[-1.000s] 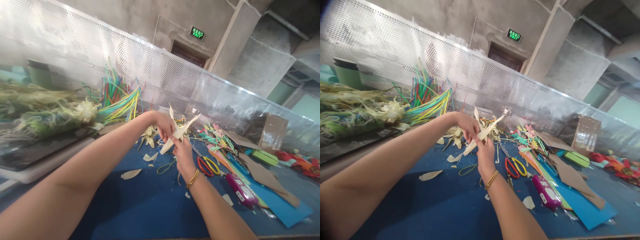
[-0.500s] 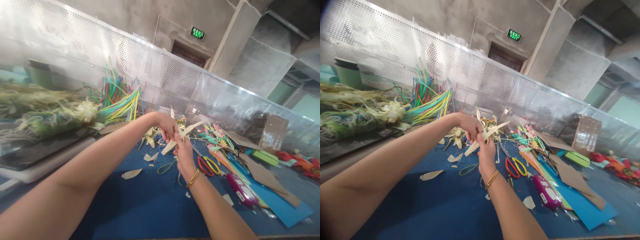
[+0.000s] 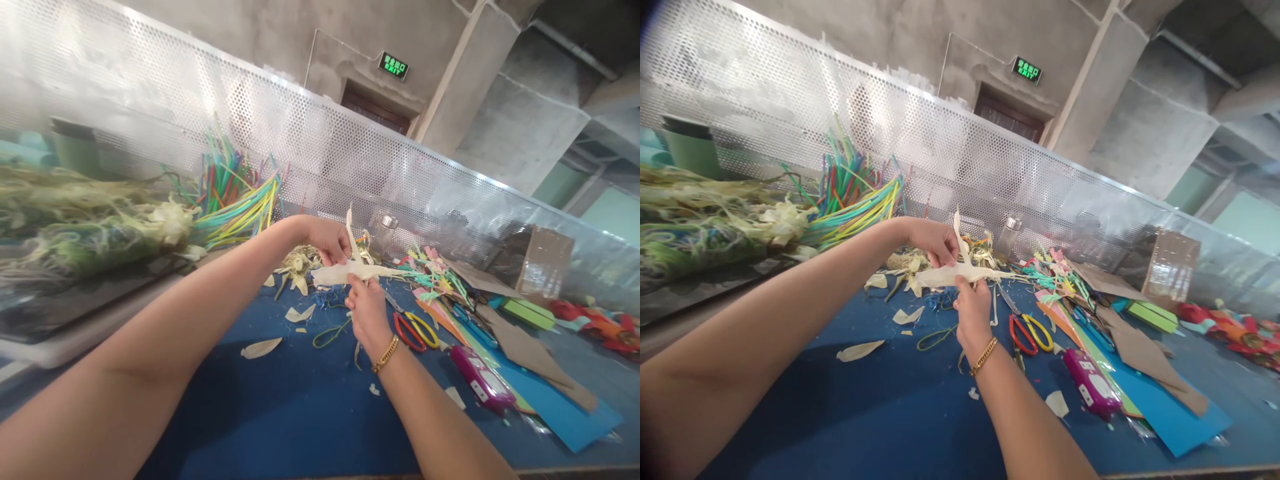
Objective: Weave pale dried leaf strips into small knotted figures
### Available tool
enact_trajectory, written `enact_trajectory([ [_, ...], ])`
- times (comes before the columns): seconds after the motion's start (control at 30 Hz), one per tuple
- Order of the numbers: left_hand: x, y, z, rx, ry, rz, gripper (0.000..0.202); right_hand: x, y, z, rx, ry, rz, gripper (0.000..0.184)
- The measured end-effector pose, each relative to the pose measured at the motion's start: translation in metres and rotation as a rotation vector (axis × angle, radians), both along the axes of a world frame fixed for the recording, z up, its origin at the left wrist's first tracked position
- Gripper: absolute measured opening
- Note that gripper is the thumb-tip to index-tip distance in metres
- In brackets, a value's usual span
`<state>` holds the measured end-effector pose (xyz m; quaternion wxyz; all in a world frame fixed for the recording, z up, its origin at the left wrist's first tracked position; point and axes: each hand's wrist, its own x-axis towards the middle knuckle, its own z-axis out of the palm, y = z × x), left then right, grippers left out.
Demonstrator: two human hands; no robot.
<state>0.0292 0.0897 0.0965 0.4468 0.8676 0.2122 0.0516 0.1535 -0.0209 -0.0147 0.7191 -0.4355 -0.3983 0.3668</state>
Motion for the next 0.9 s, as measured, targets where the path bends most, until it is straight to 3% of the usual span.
enact_trajectory([
  [0.33,-0.011,0.005,0.004,0.012,0.019,0.060,0.018,0.006,0.001,0.002,0.063,0.046,-0.022,0.032],
  [0.6,0.011,-0.012,-0.004,0.062,0.146,-0.021,0.028,0.005,0.000,0.005,0.040,-0.036,-0.097,0.025],
  [0.77,0.020,-0.015,-0.008,0.199,0.033,-0.072,0.021,0.004,-0.003,0.004,0.038,-0.039,-0.027,0.028],
  [0.9,0.018,-0.009,-0.010,0.154,-0.043,0.008,0.023,0.003,-0.006,0.005,0.069,-0.027,-0.041,0.037],
])
